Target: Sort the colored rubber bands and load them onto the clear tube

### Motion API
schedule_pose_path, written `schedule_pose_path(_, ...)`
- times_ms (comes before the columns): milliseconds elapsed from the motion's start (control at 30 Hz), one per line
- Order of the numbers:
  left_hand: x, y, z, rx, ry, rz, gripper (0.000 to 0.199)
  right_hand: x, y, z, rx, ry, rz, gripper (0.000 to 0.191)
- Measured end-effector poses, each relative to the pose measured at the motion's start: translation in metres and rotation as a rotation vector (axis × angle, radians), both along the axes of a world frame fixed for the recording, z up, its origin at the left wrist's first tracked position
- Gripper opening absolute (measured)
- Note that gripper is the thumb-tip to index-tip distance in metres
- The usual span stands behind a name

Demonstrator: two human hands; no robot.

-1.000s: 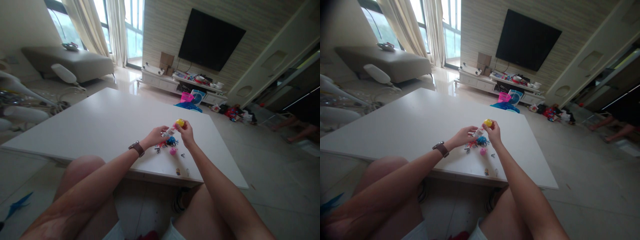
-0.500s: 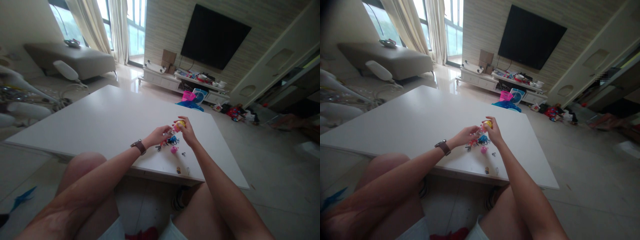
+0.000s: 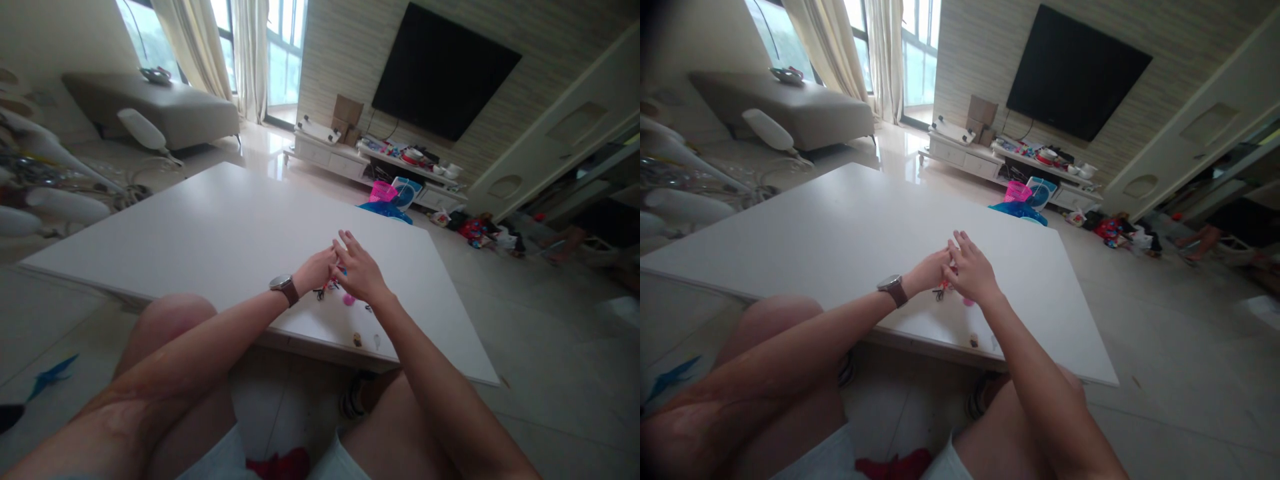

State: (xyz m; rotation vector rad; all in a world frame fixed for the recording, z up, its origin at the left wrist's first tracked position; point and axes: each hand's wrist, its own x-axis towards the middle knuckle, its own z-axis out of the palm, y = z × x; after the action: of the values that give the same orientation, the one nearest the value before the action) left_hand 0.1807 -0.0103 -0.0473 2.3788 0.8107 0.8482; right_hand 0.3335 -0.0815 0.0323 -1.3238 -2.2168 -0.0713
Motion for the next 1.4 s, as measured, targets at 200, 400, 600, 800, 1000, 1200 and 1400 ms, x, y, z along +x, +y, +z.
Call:
schedule_pose_path(200, -0.002, 0.004, 0.005, -0.042, -0.046, 0.051, 0.018, 0.004, -0.006, 0.003, 0.167, 0.145, -0.130, 0.077)
schedule_pose_path(400, -0.005, 0.003, 0.013, -0.090, -0.157, 0.030, 0.018, 0.005, -0.002, -0.004, 0.029, 0.036, -0.016, 0.085)
schedule_pose_path(600, -0.003, 0.008, 0.005, -0.111, -0.220, 0.042, 0.020, 0.005, -0.002, -0.004, -0.038, -0.012, 0.037, 0.087)
schedule_pose_path(800, -0.005, 0.015, 0.015, -0.176, -0.314, 0.138, 0.023, 0.014, -0.003, -0.004, 0.132, 0.076, -0.047, 0.079)
schedule_pose_path(1000, -0.012, 0.025, 0.027, -0.303, -0.420, 0.219, 0.026, 0.019, -0.002, -0.009, 0.087, 0.109, -0.085, 0.074)
schedule_pose_path(1200, -0.012, 0.023, 0.024, -0.280, -0.407, 0.261, 0.025, 0.018, -0.001, -0.013, 0.052, 0.107, -0.079, 0.070)
schedule_pose_path(1400, -0.013, 0.024, 0.018, -0.286, -0.381, 0.239, 0.028, 0.019, 0.000, -0.014, 0.040, 0.131, -0.090, 0.068)
